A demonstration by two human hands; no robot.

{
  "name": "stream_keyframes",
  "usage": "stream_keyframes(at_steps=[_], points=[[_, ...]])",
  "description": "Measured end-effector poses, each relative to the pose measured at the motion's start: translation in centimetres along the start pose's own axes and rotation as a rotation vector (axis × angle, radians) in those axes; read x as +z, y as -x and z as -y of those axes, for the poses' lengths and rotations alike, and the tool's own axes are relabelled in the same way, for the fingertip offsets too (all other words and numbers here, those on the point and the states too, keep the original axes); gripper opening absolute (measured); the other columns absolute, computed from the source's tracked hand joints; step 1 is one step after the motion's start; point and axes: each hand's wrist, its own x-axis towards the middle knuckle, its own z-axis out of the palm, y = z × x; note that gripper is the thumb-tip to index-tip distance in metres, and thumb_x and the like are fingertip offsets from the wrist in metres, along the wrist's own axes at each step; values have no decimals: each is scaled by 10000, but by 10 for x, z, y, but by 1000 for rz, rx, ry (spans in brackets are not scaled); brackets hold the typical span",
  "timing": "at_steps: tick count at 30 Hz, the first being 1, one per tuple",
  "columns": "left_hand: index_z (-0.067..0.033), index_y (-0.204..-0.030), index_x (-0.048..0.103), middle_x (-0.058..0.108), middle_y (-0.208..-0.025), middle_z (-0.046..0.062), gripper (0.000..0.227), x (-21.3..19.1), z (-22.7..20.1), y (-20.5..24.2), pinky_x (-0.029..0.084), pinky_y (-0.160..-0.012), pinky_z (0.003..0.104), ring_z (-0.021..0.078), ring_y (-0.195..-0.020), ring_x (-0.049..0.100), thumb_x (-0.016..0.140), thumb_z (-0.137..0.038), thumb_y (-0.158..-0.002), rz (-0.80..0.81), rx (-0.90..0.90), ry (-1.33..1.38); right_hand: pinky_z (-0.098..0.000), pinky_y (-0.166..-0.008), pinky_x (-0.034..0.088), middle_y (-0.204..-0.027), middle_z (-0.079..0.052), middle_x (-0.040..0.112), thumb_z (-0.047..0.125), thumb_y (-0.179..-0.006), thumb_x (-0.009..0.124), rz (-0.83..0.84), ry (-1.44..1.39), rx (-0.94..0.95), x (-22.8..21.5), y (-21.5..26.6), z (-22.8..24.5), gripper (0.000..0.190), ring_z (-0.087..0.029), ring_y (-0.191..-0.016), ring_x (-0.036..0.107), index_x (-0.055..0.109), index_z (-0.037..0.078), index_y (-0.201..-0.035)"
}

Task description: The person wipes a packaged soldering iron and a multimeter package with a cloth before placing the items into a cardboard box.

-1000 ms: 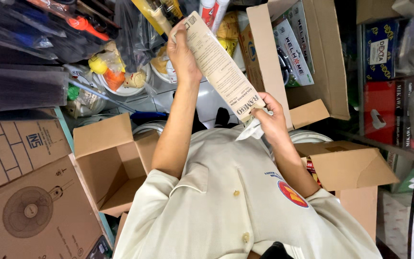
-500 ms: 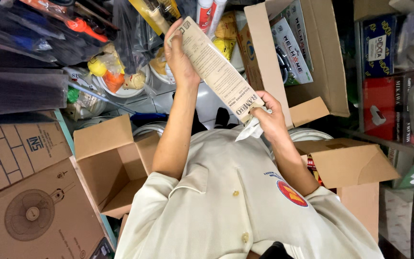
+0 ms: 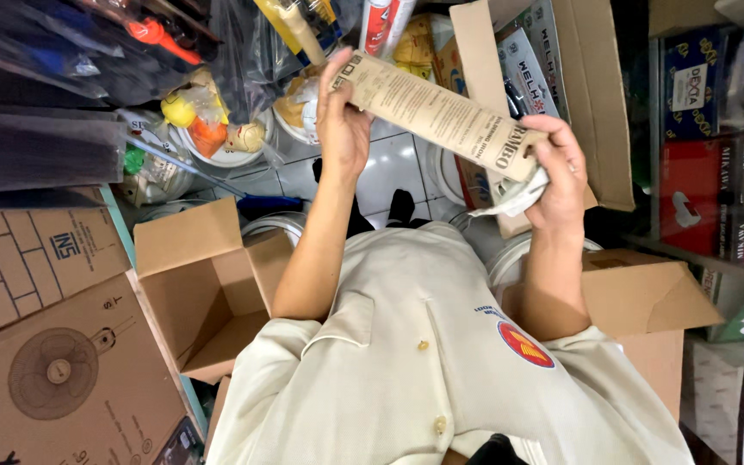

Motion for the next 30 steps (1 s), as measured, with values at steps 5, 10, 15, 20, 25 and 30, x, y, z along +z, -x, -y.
stream_keyframes(at_steps=[5, 10, 15, 20, 25, 30], points=[[-66, -1297, 582, 566, -1310, 121, 264, -20, 27, 2, 514, -1042, 464, 258, -1218, 556, 511, -210, -1088, -138, -131, 58, -275, -905, 556, -1234, -112, 673, 388, -906, 775, 249, -17, -133, 21, 4, 14, 701, -162, -1035, 672, 530, 17, -1448], [-9, -1194, 579, 583, -1224, 191, 394, -17, 51, 14, 524, -1038, 491, 323, -1188, 573, 506, -382, -1090, -175, -279, 93, -295, -958, 482, -1231, -112, 608, 220, -966, 782, 256, 741, -430, 30, -6, 21, 417, -211, -1049, 579, 627, 24, -1300], [-30, -1331, 582, 570, -1323, 152, 747, -1, 35, 51, 480, -1057, 543, 295, -1291, 540, 312, -652, -1018, -17, -553, -241, -282, -948, 526, -1192, -79, 643, 162, -1046, 746, 89, 674, -513, 28, -21, 20, 208, -179, -1034, 615, 643, 49, -1187], [-64, -1500, 517, 491, -1581, 128, 877, -10, -17, 53, 255, -1225, 511, 274, -1482, 423, 246, -749, -1026, 322, -463, -487, -295, -970, 535, -1197, -68, 705, 132, -1058, 713, -18, 266, -308, 15, -32, 32, 265, -132, -1041, 661, 666, 4, -1285], [-108, -1632, 347, 454, -1605, 156, 840, -16, -20, 44, 301, -1237, 497, 293, -1497, 425, 451, -658, -1006, 692, -409, -404, -299, -918, 579, -1119, -45, 725, 114, -1010, 700, 40, 135, -65, 20, -45, 8, 237, -133, -999, 679, 681, 25, -1229], [-26, -1588, 307, 500, -1383, 260, 738, 24, 13, 60, 545, -867, 478, 464, -1174, 622, 536, -505, -1076, 466, -796, 11, -283, -806, 508, -1070, -14, 618, 108, -1068, 688, -126, 145, -157, 34, -60, -20, 171, -102, -899, 589, 612, 51, -1210]])
